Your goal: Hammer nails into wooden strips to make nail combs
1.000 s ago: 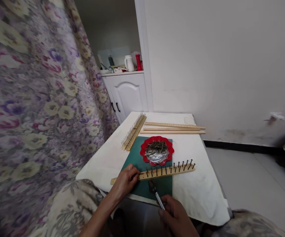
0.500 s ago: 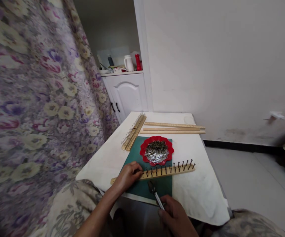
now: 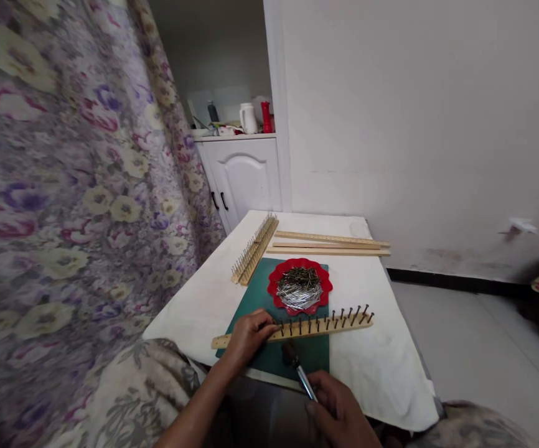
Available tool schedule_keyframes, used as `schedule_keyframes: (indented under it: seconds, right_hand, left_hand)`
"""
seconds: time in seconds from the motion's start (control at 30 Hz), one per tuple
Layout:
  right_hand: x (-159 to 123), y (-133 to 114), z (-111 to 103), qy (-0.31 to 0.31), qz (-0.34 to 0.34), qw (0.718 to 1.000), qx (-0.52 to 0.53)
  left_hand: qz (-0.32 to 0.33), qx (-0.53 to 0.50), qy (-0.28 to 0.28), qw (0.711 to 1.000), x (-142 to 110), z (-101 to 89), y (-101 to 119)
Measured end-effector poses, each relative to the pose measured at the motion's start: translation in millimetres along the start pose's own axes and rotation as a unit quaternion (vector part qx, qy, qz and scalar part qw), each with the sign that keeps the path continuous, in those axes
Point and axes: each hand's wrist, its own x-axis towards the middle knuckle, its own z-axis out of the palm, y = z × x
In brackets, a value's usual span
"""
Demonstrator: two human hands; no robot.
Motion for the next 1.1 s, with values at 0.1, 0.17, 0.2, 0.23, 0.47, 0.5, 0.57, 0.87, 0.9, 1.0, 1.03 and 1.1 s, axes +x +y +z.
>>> schedule_keyframes:
  seconds: [0.1,0.17,0.2,0.23,0.47,0.5,0.57,0.87,0.9,1.0,1.03,1.1]
  right_hand:
    - [3.5,-20.1,4.1,0.012,0.01,1.0,0.006]
    - [9.4,-36.7,8.7,0.029,0.028,0.999,-0.007]
    - [13.4,-44.2,11.2,0.036,0.019,0.999,-0.01]
    - [18.0,-50.4,13.7,0.047,0.009,0.999,-0.01]
    - [46.0,-52.5,25.7,0.036,-0.001,0.999,-0.037]
    - [46.9,-51.2,26.6,0.033,0.0,0.998,-0.045]
    - [46.3,-50.0,28.0,0.034,0.0,0.998,-0.056]
    - [43.2,-51.8,28.7,0.036,-0.007,0.998,-0.05]
    - [40.8,-53.0,27.4,0.038,-0.011,0.998,-0.045]
    - [27.8,-53.7,20.4,0.027,-0.001,0.999,-0.031]
    - [22.3,-51.5,17.3,0.021,0.011,0.999,-0.029]
    - [11.9,-41.7,11.4,0.0,0.036,0.999,-0.021]
  left_hand:
    - [0.007,-0.002,-0.003,1.0,-0.9,0.7,-0.1]
    - [0.011,-0.005,0.001,1.0,-1.5,1.3,-1.3]
    - [0.013,-0.006,0.005,1.0,-1.7,1.7,-2.0]
    - [0.015,-0.007,0.008,1.0,-1.9,2.1,-2.8]
    - [0.014,-0.005,0.019,1.0,-2.0,5.4,-6.1]
    - [0.016,-0.006,0.016,1.0,-2.0,6.1,-7.0]
    - [0.018,-0.009,0.014,1.0,-1.9,7.8,-9.2]
    - [0.011,-0.001,0.015,1.0,-1.2,7.9,-9.7]
    - [0.015,-0.007,0.01,1.0,-1.6,6.5,-8.9]
    - [0.024,-0.016,0.006,1.0,-5.6,0.1,-9.4]
    - [0.026,-0.01,0.01,1.0,-7.9,-2.5,-10.5]
    - [0.032,0.015,0.018,0.999,-13.3,-7.7,-13.5]
